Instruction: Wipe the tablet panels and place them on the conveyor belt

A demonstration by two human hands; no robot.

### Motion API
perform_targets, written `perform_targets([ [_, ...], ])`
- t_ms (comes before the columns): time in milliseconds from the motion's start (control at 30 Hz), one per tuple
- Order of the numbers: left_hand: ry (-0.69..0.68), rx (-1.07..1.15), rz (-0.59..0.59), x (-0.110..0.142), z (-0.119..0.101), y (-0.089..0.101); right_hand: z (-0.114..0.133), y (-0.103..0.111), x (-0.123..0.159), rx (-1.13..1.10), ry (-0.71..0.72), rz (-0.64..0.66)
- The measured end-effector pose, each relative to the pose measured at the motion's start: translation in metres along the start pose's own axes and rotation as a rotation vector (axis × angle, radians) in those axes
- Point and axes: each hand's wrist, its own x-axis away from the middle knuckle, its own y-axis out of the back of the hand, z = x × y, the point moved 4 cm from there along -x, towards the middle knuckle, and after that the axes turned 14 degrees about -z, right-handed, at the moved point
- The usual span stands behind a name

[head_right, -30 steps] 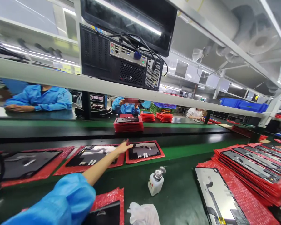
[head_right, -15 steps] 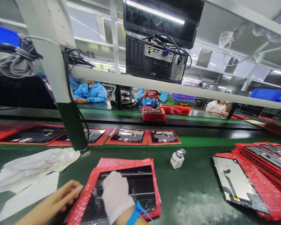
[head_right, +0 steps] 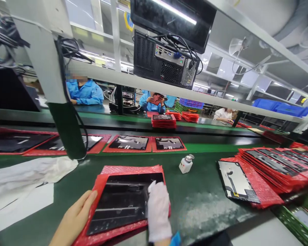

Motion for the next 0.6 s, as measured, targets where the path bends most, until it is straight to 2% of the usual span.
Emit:
perform_targets([
  [67, 0.102, 0.088, -0.027, 0.004, 0.0, -0.005, 0.056, -0.008, 0.02, 0.234, 0.248, 0.022],
  [100, 0.142, 0.132, -0.044, 0.005, -0.001, -0.006, 0.081, -0.014, 0.026, 0.224, 0.353, 0.035],
  [167, 0.189, 0.198, -0.053, 0.007, -0.005, -0.008, 0.113, -0.021, 0.028, 0.015, 0.509, 0.124],
  [200, 0.2, 0.234, -0.037, 0.008, -0.007, -0.009, 0.115, -0.02, 0.025, -0.141, 0.529, 0.171],
  [233, 0.214, 0.273, -0.009, 0.009, -0.008, -0.009, 0.109, -0.015, 0.021, -0.276, 0.525, 0.197],
  [300, 0.26, 0.35, 0.078, 0.011, -0.01, -0.011, 0.073, 0.002, 0.008, -0.374, 0.416, 0.164],
  [400, 0.346, 0.441, 0.134, 0.015, -0.008, -0.014, -0.003, 0.03, -0.015, -0.188, 0.172, 0.018],
  [467, 0.371, 0.487, 0.114, 0.018, -0.009, -0.014, -0.032, 0.037, -0.034, -0.025, 0.12, -0.011],
  [533, 0.393, 0.531, 0.084, 0.022, -0.013, -0.015, -0.032, 0.029, -0.061, 0.044, 0.117, 0.083],
  [600, 0.398, 0.565, 0.048, 0.026, -0.019, -0.015, -0.011, 0.011, -0.09, 0.006, 0.116, 0.256],
])
